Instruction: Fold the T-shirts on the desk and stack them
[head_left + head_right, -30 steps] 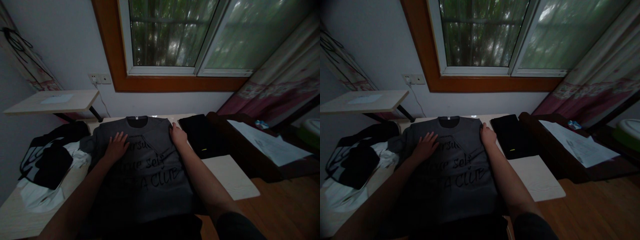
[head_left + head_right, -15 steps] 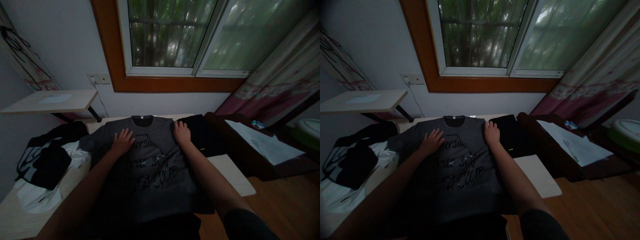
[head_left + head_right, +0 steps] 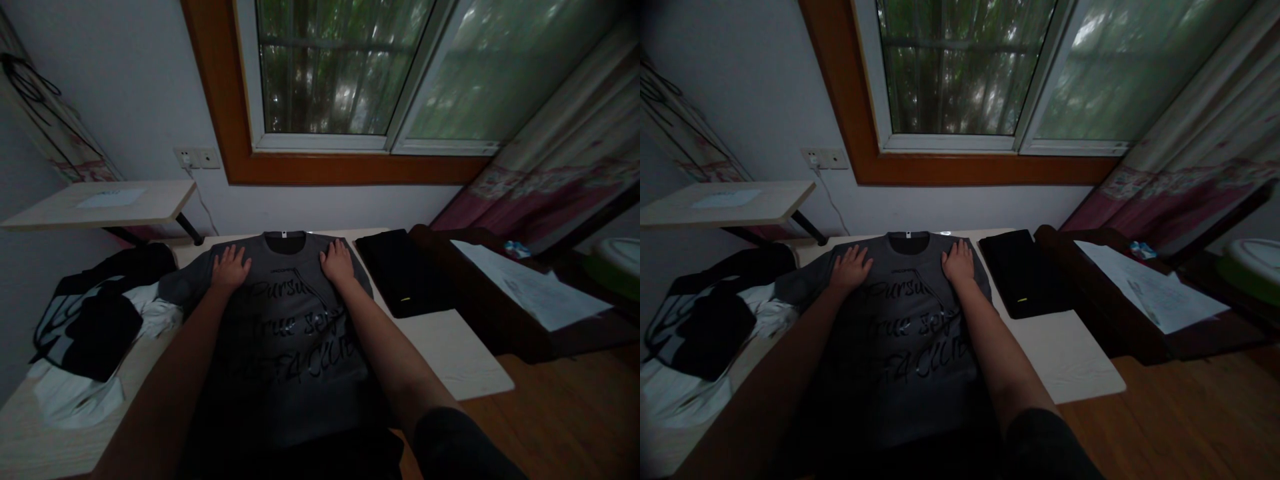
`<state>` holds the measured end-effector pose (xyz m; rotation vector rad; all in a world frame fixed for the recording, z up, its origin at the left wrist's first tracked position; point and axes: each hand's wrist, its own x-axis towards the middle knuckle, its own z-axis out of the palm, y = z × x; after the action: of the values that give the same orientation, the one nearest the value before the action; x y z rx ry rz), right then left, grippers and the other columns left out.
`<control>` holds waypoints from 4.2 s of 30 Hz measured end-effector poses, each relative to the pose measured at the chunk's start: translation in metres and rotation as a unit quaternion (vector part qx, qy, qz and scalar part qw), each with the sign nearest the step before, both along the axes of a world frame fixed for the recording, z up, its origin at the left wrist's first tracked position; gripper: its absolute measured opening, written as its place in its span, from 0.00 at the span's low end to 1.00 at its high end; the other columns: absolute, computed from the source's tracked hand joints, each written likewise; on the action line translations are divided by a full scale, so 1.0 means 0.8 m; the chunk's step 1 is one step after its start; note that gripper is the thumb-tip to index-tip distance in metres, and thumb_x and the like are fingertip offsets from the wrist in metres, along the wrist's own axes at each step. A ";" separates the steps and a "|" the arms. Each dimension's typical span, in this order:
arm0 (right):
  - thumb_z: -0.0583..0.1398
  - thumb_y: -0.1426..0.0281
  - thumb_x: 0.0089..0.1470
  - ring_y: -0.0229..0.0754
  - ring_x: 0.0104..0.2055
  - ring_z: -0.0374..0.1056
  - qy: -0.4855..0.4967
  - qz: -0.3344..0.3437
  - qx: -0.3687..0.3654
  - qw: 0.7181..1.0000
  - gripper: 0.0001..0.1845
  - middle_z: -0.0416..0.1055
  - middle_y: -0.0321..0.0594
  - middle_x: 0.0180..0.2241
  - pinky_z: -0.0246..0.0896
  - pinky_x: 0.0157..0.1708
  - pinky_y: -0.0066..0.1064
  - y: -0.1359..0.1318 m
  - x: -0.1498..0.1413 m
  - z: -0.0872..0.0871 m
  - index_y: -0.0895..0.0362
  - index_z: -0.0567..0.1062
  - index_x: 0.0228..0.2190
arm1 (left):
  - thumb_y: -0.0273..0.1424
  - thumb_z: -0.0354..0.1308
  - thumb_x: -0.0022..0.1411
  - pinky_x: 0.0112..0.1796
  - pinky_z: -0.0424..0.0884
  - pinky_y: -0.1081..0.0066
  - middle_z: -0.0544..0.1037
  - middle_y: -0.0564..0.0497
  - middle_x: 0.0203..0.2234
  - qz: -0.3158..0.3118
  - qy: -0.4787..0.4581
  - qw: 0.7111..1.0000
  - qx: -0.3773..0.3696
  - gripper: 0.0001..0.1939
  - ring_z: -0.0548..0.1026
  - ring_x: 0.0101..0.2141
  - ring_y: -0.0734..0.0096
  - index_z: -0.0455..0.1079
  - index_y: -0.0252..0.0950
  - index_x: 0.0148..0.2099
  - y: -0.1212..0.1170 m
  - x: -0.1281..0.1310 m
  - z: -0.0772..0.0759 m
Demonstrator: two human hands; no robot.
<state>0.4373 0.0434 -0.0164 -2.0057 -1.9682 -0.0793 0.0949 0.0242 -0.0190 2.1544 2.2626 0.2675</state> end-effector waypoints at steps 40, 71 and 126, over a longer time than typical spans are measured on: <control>0.46 0.58 0.72 0.48 0.70 0.56 -0.022 0.169 -0.010 0.985 0.29 0.61 0.49 0.68 0.47 0.70 0.42 0.036 0.013 0.008 0.59 0.69 0.64 | 0.46 0.38 0.73 0.68 0.50 0.47 0.56 0.42 0.72 -0.006 0.021 1.000 0.014 0.34 0.54 0.71 0.53 0.57 0.36 0.73 0.021 -0.022 0.001; 0.42 0.49 0.70 0.49 0.75 0.42 -0.027 0.204 -0.062 0.977 0.36 0.45 0.41 0.74 0.36 0.73 0.51 0.041 0.022 -0.003 0.54 0.58 0.70 | 0.47 0.36 0.73 0.68 0.47 0.42 0.52 0.41 0.73 0.017 0.014 1.000 0.008 0.34 0.50 0.72 0.47 0.54 0.39 0.74 0.001 -0.012 -0.004; 0.54 0.64 0.65 0.51 0.67 0.60 0.091 0.176 0.023 0.980 0.23 0.68 0.45 0.63 0.53 0.68 0.45 -0.014 0.044 -0.011 0.56 0.75 0.58 | 0.39 0.51 0.68 0.59 0.65 0.53 0.78 0.45 0.54 -0.003 0.035 0.994 0.099 0.24 0.72 0.56 0.51 0.71 0.43 0.63 -0.152 -0.092 0.047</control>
<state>0.4728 0.0324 -0.0249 -1.5483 -2.1419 0.1374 0.0215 -0.0973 0.0185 2.2977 2.3595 0.4408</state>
